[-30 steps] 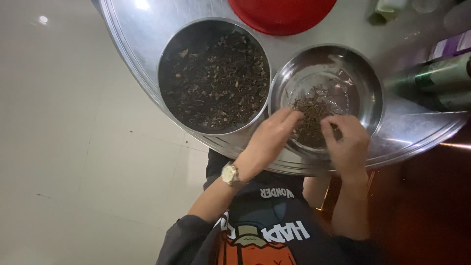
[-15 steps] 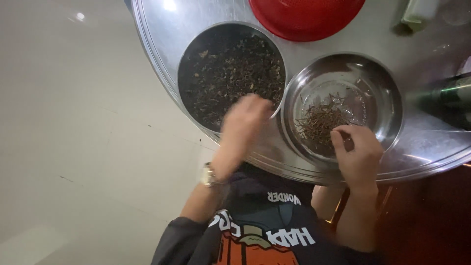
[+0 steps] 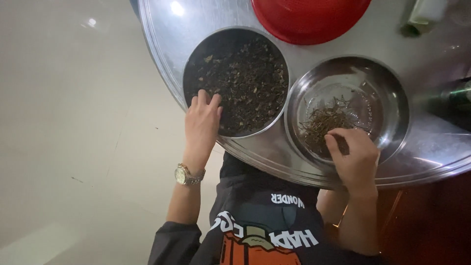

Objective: Sorting dried tea leaves by manually picking out stems and debris and placing them in a separate plate.

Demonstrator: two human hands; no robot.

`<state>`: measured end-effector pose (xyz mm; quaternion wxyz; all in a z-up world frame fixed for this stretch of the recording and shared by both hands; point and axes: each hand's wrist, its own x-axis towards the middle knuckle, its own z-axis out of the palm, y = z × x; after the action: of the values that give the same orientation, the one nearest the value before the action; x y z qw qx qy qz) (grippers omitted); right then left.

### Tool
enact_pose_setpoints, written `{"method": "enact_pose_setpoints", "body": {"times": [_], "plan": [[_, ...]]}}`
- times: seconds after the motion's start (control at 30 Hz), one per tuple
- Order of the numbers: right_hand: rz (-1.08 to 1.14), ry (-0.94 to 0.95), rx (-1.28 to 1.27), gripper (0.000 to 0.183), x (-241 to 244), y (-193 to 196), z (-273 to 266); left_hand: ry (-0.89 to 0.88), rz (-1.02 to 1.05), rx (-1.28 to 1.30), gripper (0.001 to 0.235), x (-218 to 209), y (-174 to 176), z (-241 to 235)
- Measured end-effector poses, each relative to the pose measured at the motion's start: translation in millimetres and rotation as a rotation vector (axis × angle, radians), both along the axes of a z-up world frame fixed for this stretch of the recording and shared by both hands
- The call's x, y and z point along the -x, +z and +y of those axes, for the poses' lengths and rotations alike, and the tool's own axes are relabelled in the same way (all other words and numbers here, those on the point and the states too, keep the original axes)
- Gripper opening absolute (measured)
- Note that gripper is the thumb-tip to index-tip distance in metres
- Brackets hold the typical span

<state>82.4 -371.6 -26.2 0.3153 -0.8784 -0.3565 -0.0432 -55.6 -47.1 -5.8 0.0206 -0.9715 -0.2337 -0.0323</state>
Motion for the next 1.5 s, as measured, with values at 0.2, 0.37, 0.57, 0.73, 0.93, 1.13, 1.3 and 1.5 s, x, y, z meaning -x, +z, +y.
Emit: {"method": "enact_pose_setpoints", "body": {"times": [0.2, 0.37, 0.57, 0.73, 0.93, 1.13, 1.3, 1.5], "plan": [[0.022, -0.019, -0.002, 0.012, 1.2, 5.2, 0.3, 0.038, -0.001, 0.075, 0.019, -6.5, 8.5, -5.4], [0.004, -0.019, -0.025, 0.009, -2.7, -5.8, 3.6, 0.001, -0.028, 0.087, 0.019, -7.6, -3.0, -1.8], [-0.06, -0.019, -0.034, 0.009, -5.6, -5.6, 8.6, 0.013, -0.071, 0.127, 0.014, -13.1, -10.1, -1.9], [-0.029, -0.012, -0.05, 0.01, 2.5, 5.7, 12.9, 0.009, -0.192, 0.259, 0.016, -6.1, -10.0, -11.4], [0.001, 0.029, -0.079, 0.016, 11.7, 2.6, 24.6, -0.001, -0.273, 0.291, 0.015, -5.1, 19.4, -32.6], [-0.046, 0.134, -0.073, 0.016, 21.0, 17.9, 43.5, -0.275, -0.427, 0.344, 0.005, -24.6, -0.7, -98.9], [-0.059, 0.14, -0.073, 0.009, 11.4, 13.3, 40.0, -0.524, -0.518, 0.358, 0.006, -47.9, 4.0, -136.0], [0.015, 0.097, -0.102, 0.005, 12.4, 1.5, 27.7, -0.517, -0.512, 0.534, 0.013, -43.8, -2.5, -136.3]]}}
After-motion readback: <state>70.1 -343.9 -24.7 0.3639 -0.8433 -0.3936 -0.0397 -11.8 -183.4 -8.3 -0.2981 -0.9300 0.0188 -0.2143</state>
